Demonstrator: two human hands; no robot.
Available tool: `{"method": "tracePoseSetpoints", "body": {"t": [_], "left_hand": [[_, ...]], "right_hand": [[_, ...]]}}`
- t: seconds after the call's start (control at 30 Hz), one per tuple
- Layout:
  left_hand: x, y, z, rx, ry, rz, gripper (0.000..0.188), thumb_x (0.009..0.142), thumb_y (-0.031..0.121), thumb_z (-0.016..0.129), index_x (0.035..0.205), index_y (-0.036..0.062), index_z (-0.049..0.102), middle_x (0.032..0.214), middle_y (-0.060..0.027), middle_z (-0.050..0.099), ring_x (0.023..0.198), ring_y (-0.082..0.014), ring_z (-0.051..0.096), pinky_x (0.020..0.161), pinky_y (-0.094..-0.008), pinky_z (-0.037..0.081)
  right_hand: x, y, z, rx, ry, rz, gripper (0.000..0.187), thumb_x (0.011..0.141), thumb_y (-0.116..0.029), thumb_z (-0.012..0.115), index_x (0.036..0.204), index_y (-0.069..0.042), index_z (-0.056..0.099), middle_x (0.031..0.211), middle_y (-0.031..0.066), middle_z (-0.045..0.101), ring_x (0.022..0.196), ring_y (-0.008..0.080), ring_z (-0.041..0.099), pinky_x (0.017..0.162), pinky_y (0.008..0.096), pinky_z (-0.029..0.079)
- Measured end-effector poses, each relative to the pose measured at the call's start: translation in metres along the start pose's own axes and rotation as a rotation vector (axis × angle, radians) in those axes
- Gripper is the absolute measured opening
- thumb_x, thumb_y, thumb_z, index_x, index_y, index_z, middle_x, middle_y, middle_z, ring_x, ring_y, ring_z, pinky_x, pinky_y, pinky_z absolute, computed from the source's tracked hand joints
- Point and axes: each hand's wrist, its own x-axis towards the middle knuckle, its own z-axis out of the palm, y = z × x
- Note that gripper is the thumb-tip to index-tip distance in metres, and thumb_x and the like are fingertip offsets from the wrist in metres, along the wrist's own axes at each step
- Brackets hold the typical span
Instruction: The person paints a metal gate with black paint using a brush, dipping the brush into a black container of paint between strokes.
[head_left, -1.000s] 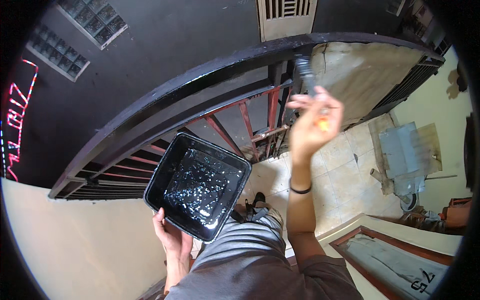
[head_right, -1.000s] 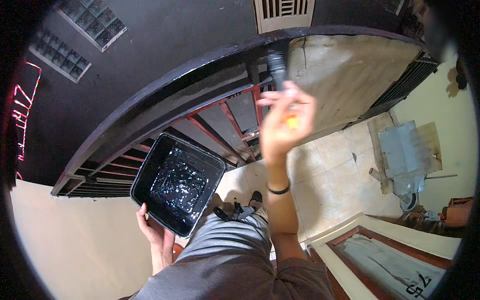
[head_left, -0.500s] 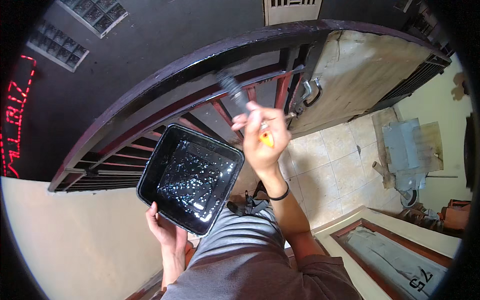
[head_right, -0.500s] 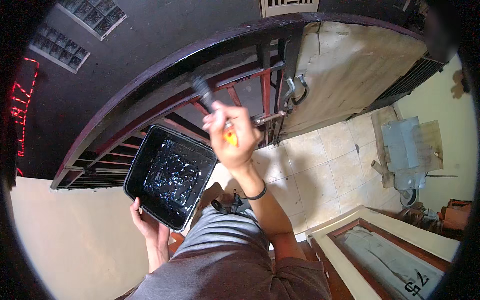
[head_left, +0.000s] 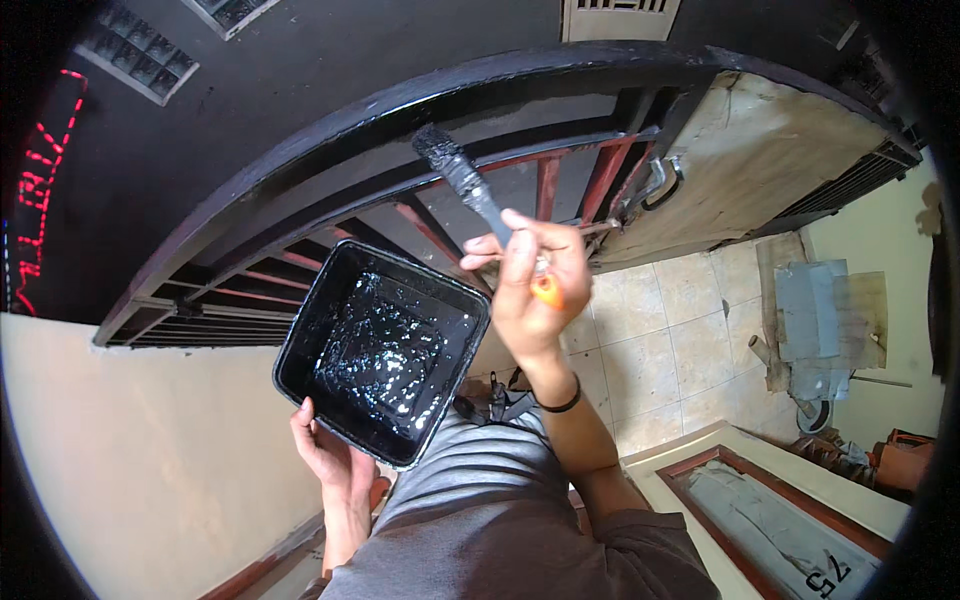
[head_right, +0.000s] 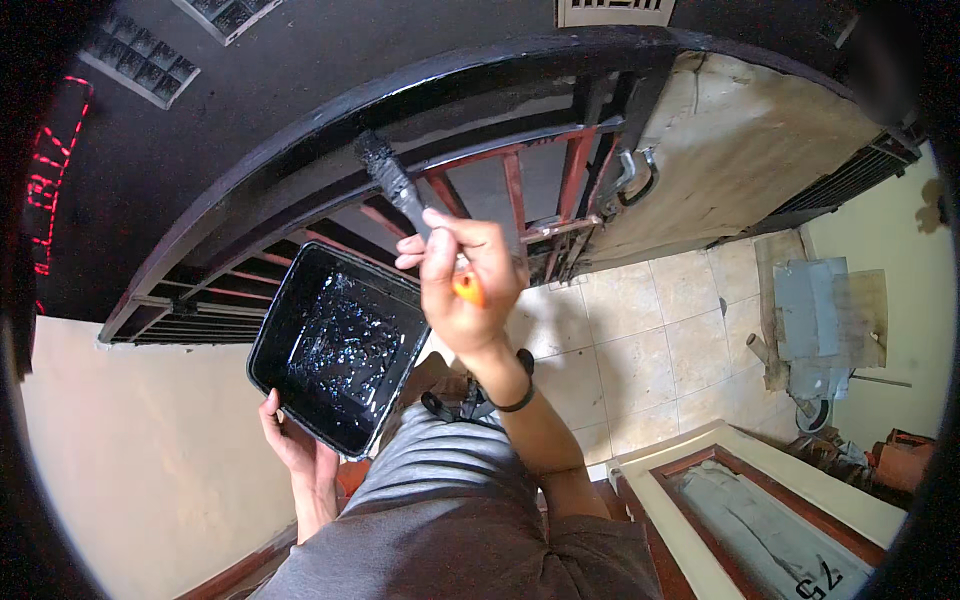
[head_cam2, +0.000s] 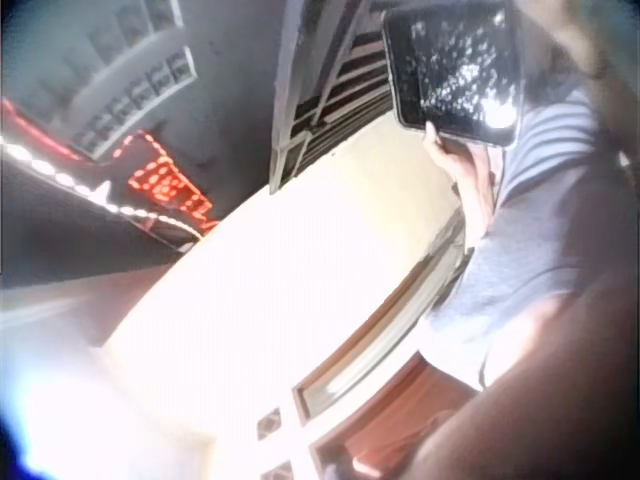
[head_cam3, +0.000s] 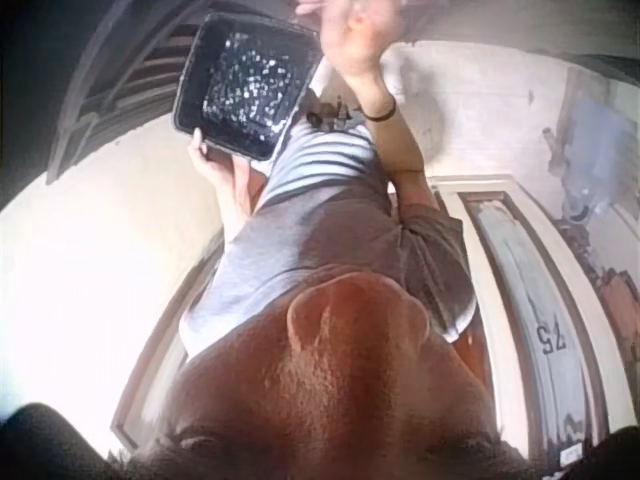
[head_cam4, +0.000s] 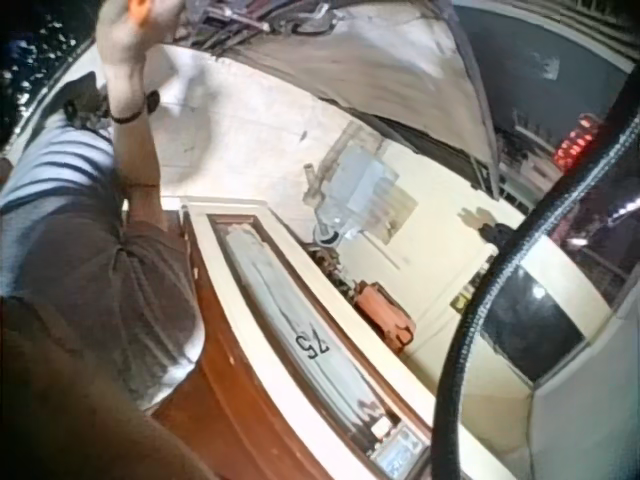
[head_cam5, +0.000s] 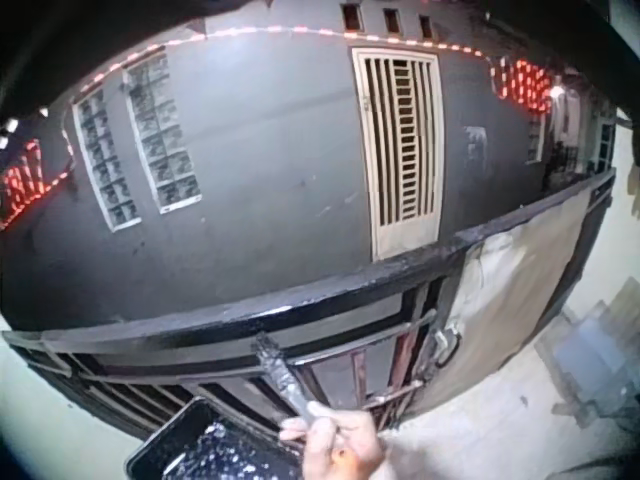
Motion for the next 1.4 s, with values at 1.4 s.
{"method": "tracePoseSetpoints", "body": {"t": [1.4], "left_hand": [[0.098, 0.180, -0.213, -0.055, -0.224, -0.068, 0.062, 0.095, 0.037, 0.061, 0.148, 0.0064, 0.049, 0.145, -0.0092, 0.058, 0.138, -0.0265, 0.051, 0.119, -0.0477, 0.033]], "right_hand": [[-0.147, -0.103, 0.266, -0.418, -0.372, 0.144, 0.040, 0.112, -0.024, 0.051, 0.093, 0.006, 0.070, 0.076, 0.0070, 0.070, 0.053, 0.0081, 0.061, 0.048, 0.0216, 0.046]]}}
